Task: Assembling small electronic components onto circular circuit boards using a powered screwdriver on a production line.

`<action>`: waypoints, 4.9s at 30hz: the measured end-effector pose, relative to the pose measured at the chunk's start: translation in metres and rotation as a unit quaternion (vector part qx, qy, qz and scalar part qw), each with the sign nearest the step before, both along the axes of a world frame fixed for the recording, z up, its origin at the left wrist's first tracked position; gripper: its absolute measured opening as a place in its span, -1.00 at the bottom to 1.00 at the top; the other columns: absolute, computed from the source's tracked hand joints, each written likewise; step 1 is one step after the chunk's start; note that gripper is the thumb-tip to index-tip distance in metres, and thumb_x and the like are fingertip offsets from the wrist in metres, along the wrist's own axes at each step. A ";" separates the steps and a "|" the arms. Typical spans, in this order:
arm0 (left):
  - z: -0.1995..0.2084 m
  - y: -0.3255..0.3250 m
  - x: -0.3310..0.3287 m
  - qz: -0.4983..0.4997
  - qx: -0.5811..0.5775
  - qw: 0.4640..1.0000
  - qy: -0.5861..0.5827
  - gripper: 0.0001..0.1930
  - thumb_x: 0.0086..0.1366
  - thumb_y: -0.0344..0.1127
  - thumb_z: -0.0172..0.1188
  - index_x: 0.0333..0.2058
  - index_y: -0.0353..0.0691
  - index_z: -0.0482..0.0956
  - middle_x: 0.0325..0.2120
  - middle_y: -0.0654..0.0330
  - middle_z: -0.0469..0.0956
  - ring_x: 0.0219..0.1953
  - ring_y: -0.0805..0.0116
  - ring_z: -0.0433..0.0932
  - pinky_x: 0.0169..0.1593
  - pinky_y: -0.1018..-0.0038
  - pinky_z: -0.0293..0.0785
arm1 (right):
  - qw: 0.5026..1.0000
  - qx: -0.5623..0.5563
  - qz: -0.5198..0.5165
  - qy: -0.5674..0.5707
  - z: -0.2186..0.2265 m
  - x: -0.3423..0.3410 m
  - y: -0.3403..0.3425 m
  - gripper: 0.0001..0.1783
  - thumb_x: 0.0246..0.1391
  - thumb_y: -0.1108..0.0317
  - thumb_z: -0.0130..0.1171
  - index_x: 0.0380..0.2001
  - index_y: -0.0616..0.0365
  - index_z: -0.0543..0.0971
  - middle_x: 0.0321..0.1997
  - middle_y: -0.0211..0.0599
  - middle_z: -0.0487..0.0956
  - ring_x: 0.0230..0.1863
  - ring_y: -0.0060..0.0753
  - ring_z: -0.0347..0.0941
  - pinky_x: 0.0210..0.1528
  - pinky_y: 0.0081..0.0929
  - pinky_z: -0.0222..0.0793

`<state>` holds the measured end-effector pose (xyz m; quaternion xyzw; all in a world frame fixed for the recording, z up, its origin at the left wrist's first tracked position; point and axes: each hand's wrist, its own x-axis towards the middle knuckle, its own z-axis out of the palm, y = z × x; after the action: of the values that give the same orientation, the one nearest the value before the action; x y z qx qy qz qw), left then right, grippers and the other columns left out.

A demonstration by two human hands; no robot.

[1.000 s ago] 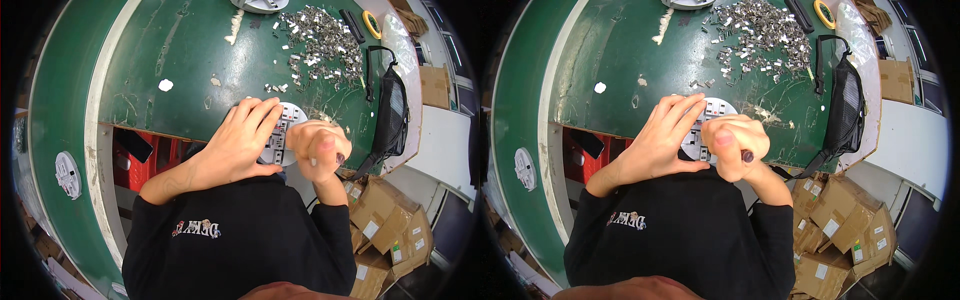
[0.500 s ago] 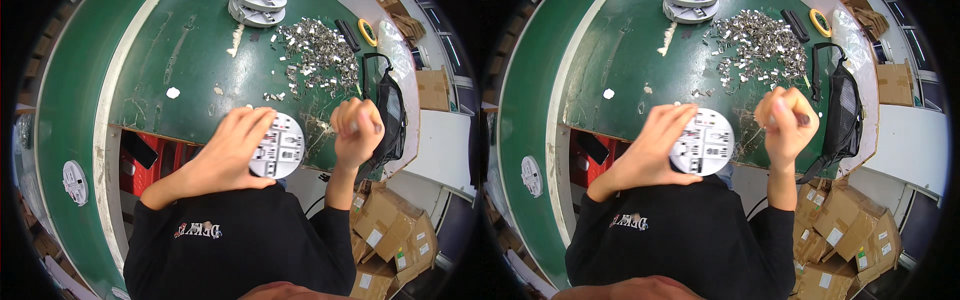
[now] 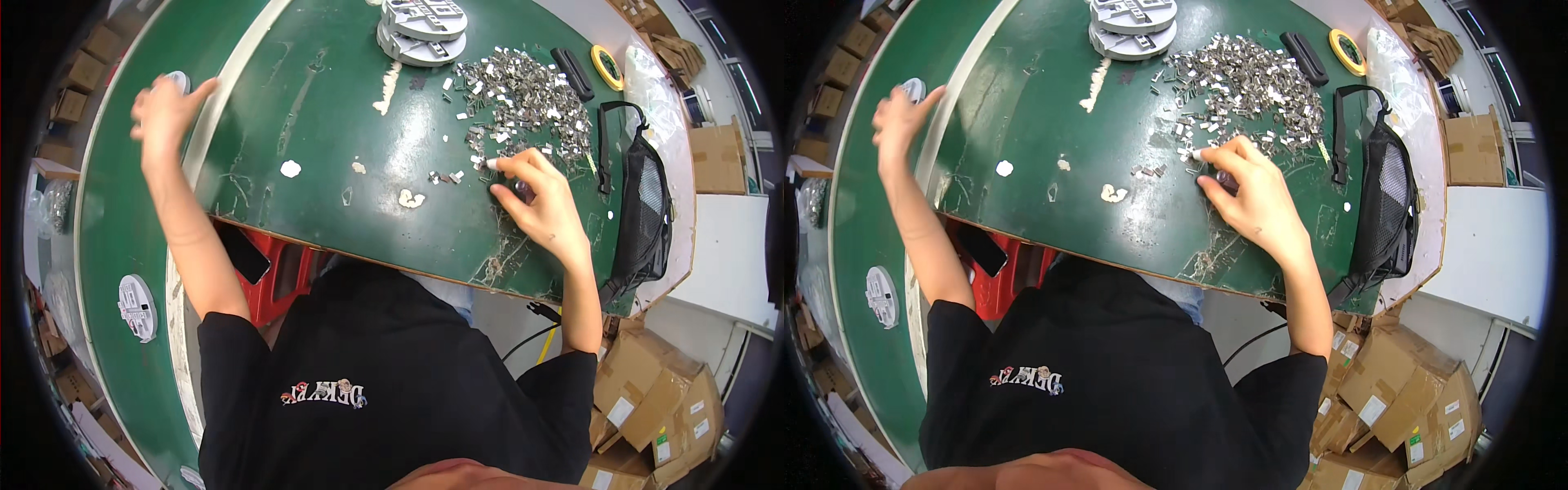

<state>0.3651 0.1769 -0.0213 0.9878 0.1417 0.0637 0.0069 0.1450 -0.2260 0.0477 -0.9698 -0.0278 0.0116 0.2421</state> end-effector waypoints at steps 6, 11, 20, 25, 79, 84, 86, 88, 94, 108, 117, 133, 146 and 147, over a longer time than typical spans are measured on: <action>0.025 -0.173 0.025 -0.434 -0.356 0.827 -0.042 -0.06 -0.07 0.09 0.51 0.14 -0.50 0.39 -0.06 -0.25 0.53 -0.06 -0.08 0.54 0.11 0.22 0.47 | 1.000 -0.004 0.005 -0.010 -0.013 0.001 -0.003 -0.80 0.02 0.56 0.24 -0.23 0.24 0.61 -0.28 -0.36 0.50 -0.45 -0.43 0.39 -0.34 -0.51 0.35; 0.017 -0.246 0.063 -0.426 -0.386 0.817 0.050 -0.01 -0.19 0.21 0.49 0.02 -0.56 0.42 -0.10 -0.34 0.49 0.00 -0.23 0.52 0.12 0.14 0.48 | 0.999 -0.001 -0.031 -0.025 0.001 -0.001 -0.007 -0.79 0.01 0.55 0.25 -0.22 0.23 0.60 -0.28 -0.34 0.49 -0.46 -0.42 0.39 -0.35 -0.50 0.36; 0.060 -0.188 -0.041 -0.546 -0.394 0.728 -0.127 -0.05 -0.19 -0.10 0.60 0.19 -0.37 0.41 -0.01 -0.11 0.54 -0.08 0.07 0.51 0.14 0.29 0.41 | 0.993 -0.051 -0.005 -0.105 -0.028 0.007 -0.003 -0.80 -0.03 0.59 0.28 -0.27 0.24 0.60 -0.30 -0.44 0.54 -0.51 -0.60 0.26 -0.45 -0.65 0.19; 0.025 -0.161 -0.135 -0.600 -0.413 0.685 0.020 0.08 -0.29 -0.22 0.59 0.29 -0.30 0.26 0.21 0.01 0.36 0.20 0.02 0.26 0.28 0.17 0.23 | 0.994 0.013 -0.029 -0.101 -0.014 0.006 0.003 -0.82 -0.03 0.56 0.26 -0.29 0.23 0.60 -0.36 -0.42 0.53 -0.52 -0.53 0.33 -0.45 -0.61 0.26; -0.022 -0.188 -0.143 -0.542 -0.601 0.586 -0.039 -0.81 0.06 -0.57 0.31 -0.32 -0.21 0.60 0.02 0.20 0.49 -0.08 0.21 0.36 -0.10 0.46 0.41 | 0.993 0.079 -0.028 -0.084 -0.003 -0.013 0.048 -0.78 -0.07 0.68 0.28 -0.30 0.28 0.58 -0.24 -0.27 0.59 -0.57 -0.54 0.30 -0.56 -0.63 0.21; -0.024 -0.186 -0.139 -0.526 -0.622 0.578 -0.037 -0.80 0.01 -0.60 0.34 -0.34 -0.25 0.65 0.00 0.16 0.53 -0.09 0.30 0.38 -0.17 0.54 0.41 | 0.993 0.079 -0.028 -0.082 -0.009 -0.010 0.052 -0.78 -0.08 0.70 0.28 -0.31 0.28 0.59 -0.26 -0.30 0.58 -0.59 -0.60 0.18 -0.57 -0.65 0.11; -0.024 -0.186 -0.138 -0.521 -0.628 0.577 -0.037 -0.80 0.00 -0.62 0.35 -0.35 -0.26 0.66 0.00 0.15 0.54 -0.09 0.32 0.39 -0.19 0.55 0.41 | 0.993 0.080 -0.030 -0.082 -0.009 -0.008 0.052 -0.78 -0.09 0.70 0.28 -0.32 0.27 0.59 -0.27 -0.31 0.59 -0.61 -0.63 0.12 -0.57 -0.67 0.06; -0.024 -0.186 -0.138 -0.520 -0.630 0.576 -0.034 -0.79 -0.01 -0.63 0.35 -0.35 -0.27 0.66 -0.01 0.15 0.54 -0.10 0.32 0.40 -0.19 0.56 0.42 | 0.993 0.078 -0.026 -0.079 -0.009 -0.007 0.053 -0.79 -0.09 0.70 0.28 -0.32 0.27 0.59 -0.28 -0.32 0.58 -0.61 -0.63 0.12 -0.58 -0.66 0.06; -0.022 -0.188 -0.136 -0.520 -0.635 0.571 -0.028 -0.79 -0.01 -0.65 0.33 -0.37 -0.28 0.65 -0.01 0.15 0.55 -0.10 0.31 0.41 -0.19 0.56 0.43 | 0.994 0.079 -0.024 -0.068 -0.005 -0.004 0.051 -0.79 -0.10 0.70 0.27 -0.33 0.27 0.59 -0.33 -0.35 0.55 -0.62 -0.62 0.12 -0.58 -0.65 0.07; -0.027 -0.186 -0.136 -0.516 -0.639 0.570 -0.029 -0.80 -0.01 -0.64 0.33 -0.37 -0.26 0.64 -0.02 0.18 0.55 -0.09 0.31 0.42 -0.16 0.55 0.44 | 0.997 0.049 -0.057 -0.031 0.000 0.002 0.067 -0.83 -0.11 0.68 0.25 -0.40 0.25 0.56 -0.44 -0.37 0.50 -0.62 -0.57 0.16 -0.58 -0.61 0.08; -0.025 -0.186 -0.136 -0.519 -0.634 0.572 -0.034 -0.82 0.01 -0.61 0.32 -0.37 -0.25 0.62 -0.03 0.19 0.55 -0.10 0.31 0.42 -0.13 0.53 0.44 | 0.997 0.049 -0.061 -0.029 -0.001 0.001 0.067 -0.86 -0.09 0.66 0.24 -0.43 0.24 0.54 -0.49 -0.38 0.48 -0.62 -0.56 0.16 -0.57 -0.61 0.10; -0.018 -0.177 -0.144 -0.637 -0.475 0.608 -0.002 -0.02 -0.15 -0.14 0.53 0.22 -0.45 0.26 0.24 -0.11 0.24 0.14 -0.01 0.27 0.20 0.19 0.29 | 0.797 0.572 -0.016 -0.190 0.005 0.007 0.078 -0.56 0.37 0.29 -0.16 -0.68 -0.01 0.26 -0.75 -0.51 0.20 -0.71 -0.61 -0.05 -0.63 -0.60 -0.01; -0.021 -0.175 -0.147 -0.649 -0.447 0.615 -0.024 0.01 -0.18 -0.10 0.54 0.19 -0.54 0.25 0.21 -0.18 0.22 0.11 -0.05 0.26 0.18 0.19 0.30 | 0.869 0.427 0.030 -0.247 -0.018 0.012 0.093 -0.56 0.29 0.36 -0.13 -0.73 0.00 0.21 -0.79 -0.48 0.19 -0.76 -0.57 -0.07 -0.66 -0.52 -0.02; -0.021 -0.176 -0.146 -0.646 -0.452 0.614 -0.024 0.01 -0.19 -0.11 0.54 0.19 -0.54 0.25 0.20 -0.18 0.23 0.11 -0.05 0.26 0.18 0.19 0.31 | 0.875 0.426 0.022 -0.229 -0.018 0.014 0.092 -0.56 0.28 0.37 -0.12 -0.74 0.00 0.20 -0.79 -0.48 0.19 -0.76 -0.57 -0.06 -0.66 -0.51 -0.02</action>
<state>0.2189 0.0010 -0.0422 0.6935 -0.5228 -0.0055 0.4957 0.1593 -0.1341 0.0294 -0.7471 -0.1062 -0.2185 0.6187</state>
